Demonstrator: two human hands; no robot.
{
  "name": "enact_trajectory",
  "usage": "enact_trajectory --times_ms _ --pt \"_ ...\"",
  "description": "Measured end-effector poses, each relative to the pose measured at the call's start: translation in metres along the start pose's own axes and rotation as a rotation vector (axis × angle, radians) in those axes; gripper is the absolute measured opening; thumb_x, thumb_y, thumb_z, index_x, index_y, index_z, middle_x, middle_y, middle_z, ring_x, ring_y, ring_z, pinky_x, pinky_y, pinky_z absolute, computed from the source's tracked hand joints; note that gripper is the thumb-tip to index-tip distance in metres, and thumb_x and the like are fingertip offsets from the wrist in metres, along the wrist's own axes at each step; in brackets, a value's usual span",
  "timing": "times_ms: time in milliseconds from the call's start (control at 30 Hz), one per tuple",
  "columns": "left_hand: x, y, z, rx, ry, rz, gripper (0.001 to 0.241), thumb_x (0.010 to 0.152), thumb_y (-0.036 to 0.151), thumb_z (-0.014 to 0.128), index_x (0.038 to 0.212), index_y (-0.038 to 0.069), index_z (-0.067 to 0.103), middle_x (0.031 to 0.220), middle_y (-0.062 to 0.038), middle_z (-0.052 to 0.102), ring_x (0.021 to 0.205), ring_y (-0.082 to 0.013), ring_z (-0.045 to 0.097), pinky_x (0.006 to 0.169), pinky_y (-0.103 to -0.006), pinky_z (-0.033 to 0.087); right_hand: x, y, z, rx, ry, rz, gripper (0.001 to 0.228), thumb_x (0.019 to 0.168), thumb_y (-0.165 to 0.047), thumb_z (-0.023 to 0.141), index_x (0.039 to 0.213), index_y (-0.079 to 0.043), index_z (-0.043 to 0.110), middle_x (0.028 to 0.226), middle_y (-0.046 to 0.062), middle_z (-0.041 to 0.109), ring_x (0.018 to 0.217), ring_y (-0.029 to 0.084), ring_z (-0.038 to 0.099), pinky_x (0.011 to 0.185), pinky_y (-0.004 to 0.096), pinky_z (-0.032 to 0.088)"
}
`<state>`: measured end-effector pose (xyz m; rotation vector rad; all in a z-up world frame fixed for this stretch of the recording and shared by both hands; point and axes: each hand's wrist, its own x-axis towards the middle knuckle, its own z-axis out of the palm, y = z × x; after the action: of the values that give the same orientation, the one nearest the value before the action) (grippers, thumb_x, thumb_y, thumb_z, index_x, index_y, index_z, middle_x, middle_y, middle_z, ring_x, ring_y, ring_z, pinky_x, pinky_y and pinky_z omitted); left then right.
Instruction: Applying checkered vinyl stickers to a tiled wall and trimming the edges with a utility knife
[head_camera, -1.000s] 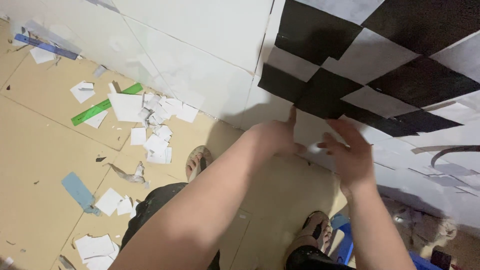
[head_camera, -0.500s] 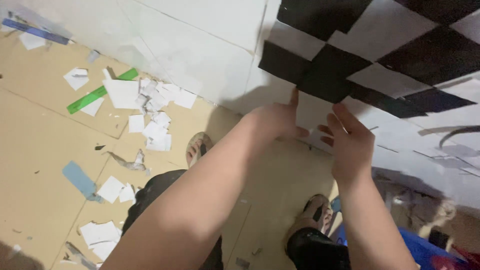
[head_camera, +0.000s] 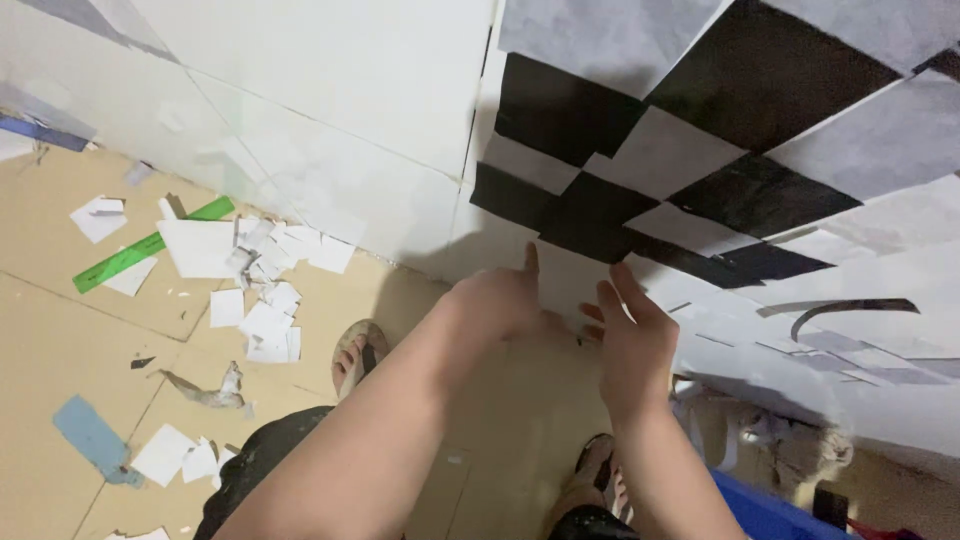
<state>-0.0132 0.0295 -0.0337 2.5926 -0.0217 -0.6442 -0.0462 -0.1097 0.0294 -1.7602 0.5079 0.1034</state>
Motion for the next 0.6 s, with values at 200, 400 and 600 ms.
enact_trajectory --times_ms 200,400,600 --pt "-0.025 0.009 -0.030 0.006 -0.127 0.048 0.106 0.088 0.062 0.055 0.165 0.002 0.014 0.120 -0.027 0.072 0.105 -0.0395 0.074 0.079 -0.0532 0.062 0.026 0.027 -0.006 -0.015 0.003 -0.099 0.035 0.100 -0.018 0.068 0.134 -0.008 0.067 0.139 0.021 0.062 0.093 0.030 0.071 0.083 0.043 0.062" --pt "-0.029 0.013 -0.031 0.004 -0.133 0.053 0.100 0.090 0.057 0.054 0.165 0.005 0.014 0.118 -0.028 0.071 0.102 -0.0437 0.073 0.074 -0.0583 0.062 0.059 0.052 -0.017 -0.017 -0.011 -0.204 0.033 0.101 -0.022 0.073 0.130 -0.008 0.069 0.136 0.023 0.063 0.099 0.028 0.068 0.085 0.047 0.059" --pt "-0.042 0.020 -0.060 -0.040 -0.164 0.056 0.112 0.086 0.061 0.061 0.165 -0.003 0.015 0.120 -0.031 0.071 0.105 -0.0432 0.073 0.080 -0.0546 0.062 0.035 0.026 -0.012 -0.062 0.136 -0.237 0.025 0.096 -0.024 0.079 0.115 -0.009 0.076 0.108 0.025 0.074 0.080 0.037 0.076 0.066 0.043 0.064"
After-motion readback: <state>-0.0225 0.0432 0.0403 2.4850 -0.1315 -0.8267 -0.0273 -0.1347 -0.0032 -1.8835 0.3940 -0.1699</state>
